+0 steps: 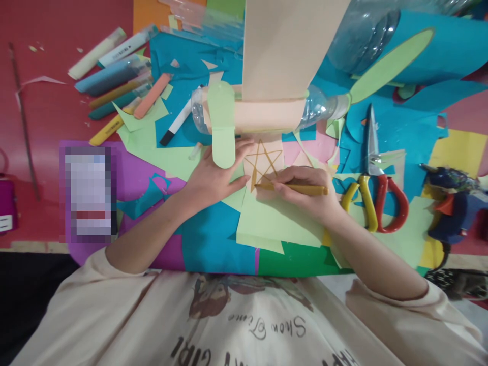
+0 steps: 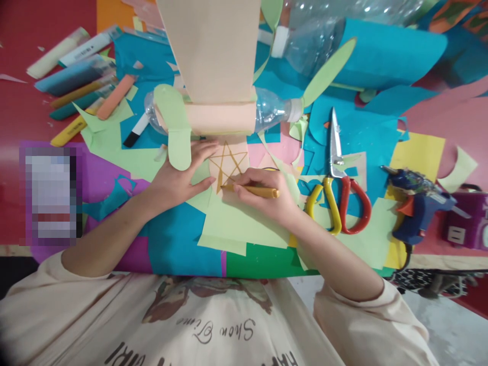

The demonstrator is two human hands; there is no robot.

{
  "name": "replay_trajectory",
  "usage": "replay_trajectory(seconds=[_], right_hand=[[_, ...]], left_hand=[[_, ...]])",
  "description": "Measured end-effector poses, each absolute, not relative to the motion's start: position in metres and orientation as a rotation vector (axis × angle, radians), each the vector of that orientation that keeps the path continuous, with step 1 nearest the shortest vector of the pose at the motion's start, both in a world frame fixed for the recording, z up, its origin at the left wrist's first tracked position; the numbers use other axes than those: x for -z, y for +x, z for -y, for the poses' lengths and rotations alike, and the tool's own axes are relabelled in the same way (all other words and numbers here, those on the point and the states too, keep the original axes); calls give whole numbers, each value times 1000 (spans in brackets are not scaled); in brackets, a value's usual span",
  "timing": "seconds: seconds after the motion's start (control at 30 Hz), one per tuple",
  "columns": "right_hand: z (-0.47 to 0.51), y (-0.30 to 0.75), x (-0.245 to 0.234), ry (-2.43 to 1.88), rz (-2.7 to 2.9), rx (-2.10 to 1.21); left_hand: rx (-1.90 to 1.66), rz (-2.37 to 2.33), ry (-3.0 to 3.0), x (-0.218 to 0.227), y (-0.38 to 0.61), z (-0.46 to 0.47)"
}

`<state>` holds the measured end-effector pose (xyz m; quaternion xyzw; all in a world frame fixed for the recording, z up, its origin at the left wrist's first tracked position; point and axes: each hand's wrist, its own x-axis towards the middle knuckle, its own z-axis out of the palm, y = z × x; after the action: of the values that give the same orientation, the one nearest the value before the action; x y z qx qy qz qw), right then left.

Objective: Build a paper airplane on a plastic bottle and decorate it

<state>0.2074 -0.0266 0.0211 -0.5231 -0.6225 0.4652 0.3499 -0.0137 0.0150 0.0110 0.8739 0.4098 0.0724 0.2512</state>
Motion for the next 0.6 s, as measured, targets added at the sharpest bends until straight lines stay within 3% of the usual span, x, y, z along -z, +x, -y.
replay_trajectory(seconds=[0.6], right_hand=[[30, 207, -15, -1370, 1526, -1126]], left_hand=[[-186, -1115, 2405, -11, -14, -16]])
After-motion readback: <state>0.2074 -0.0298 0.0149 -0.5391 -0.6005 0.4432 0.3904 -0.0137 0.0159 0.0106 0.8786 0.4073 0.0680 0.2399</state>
